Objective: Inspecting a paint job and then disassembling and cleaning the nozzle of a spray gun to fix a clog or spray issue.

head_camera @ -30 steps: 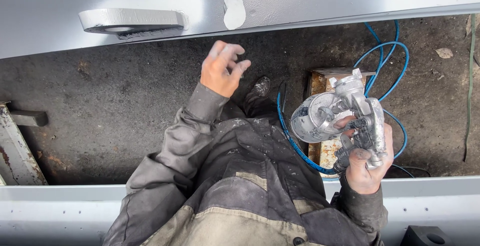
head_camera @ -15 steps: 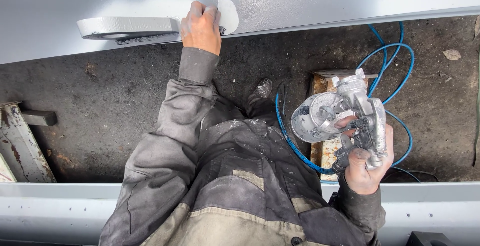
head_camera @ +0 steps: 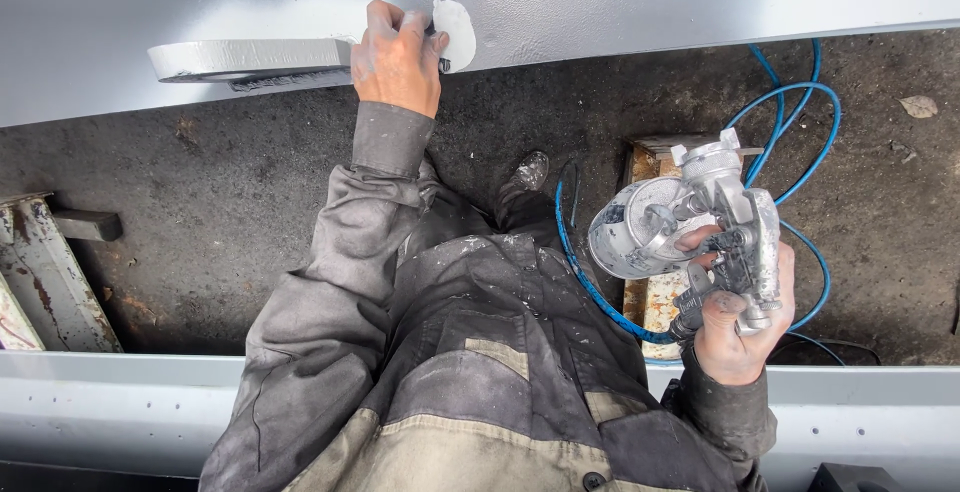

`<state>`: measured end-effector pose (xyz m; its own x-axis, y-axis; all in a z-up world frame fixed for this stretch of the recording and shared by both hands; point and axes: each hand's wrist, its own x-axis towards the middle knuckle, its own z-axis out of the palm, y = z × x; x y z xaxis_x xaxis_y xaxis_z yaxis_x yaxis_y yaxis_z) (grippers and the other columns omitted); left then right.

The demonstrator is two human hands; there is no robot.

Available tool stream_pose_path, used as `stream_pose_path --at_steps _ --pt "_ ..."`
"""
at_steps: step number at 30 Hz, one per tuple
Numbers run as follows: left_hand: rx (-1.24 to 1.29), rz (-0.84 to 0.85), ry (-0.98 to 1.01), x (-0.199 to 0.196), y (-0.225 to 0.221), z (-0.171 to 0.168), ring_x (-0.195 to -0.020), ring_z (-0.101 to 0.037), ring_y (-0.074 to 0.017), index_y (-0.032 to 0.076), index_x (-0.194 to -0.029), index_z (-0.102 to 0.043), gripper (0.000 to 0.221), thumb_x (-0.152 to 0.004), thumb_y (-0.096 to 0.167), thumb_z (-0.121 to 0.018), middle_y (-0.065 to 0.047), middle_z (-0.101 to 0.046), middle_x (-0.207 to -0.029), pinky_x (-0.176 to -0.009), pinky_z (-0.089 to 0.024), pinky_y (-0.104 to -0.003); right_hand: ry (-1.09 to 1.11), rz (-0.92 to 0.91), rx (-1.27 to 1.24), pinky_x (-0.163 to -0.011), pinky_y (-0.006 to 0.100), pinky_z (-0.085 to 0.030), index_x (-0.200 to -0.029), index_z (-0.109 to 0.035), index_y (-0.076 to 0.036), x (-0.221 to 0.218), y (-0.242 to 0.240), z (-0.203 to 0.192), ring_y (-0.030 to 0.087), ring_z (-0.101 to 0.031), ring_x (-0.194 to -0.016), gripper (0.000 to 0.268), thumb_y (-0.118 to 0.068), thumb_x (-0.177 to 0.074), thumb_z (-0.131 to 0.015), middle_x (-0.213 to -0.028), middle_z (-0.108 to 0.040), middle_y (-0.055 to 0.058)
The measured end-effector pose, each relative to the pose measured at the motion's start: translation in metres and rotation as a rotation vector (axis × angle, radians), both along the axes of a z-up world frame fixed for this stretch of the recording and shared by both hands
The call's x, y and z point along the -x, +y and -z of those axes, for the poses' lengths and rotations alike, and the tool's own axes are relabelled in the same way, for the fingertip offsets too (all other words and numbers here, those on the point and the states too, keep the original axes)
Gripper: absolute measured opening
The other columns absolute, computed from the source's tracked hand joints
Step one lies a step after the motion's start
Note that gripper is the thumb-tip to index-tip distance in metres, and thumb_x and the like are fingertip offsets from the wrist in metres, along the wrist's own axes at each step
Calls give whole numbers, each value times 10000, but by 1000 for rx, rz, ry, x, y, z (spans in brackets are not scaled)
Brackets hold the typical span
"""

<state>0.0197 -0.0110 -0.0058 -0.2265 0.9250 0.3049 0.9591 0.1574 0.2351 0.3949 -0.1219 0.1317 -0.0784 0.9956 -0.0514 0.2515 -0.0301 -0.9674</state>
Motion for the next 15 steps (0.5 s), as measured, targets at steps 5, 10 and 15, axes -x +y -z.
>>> stream_pose_path --at_steps 5,10,15 --pt "61 46 24 1 2 13 -631 -554 -175 30 -884 -670 26 -888 34 -695 -78 -496 -927 -646 -523 -386 -9 -23 6 -903 313 -495 -1320 -431 33 1 2 -3 243 -629 -998 686 -570 -1001 -505 -1091 -621 184" --pt "87 204 -19 5 -12 10 -667 -511 -210 30 -940 -564 77 -910 0 -629 -140 -495 -1054 -667 -496 -382 -11 -28 8 -909 321 -504 -1317 -432 36 1 3 -2 246 -638 -1011 694 -580 -1005 -495 -1093 -630 177" --pt "215 279 -229 -30 -75 -30 -686 -501 -240 91 -898 -617 61 -940 59 -585 -71 -534 -968 -664 -462 -362 -4 -2 27 -875 294 -480 -1375 -408 43 1 4 -4 225 -615 -974 764 -607 -984 -506 -1081 -623 176"
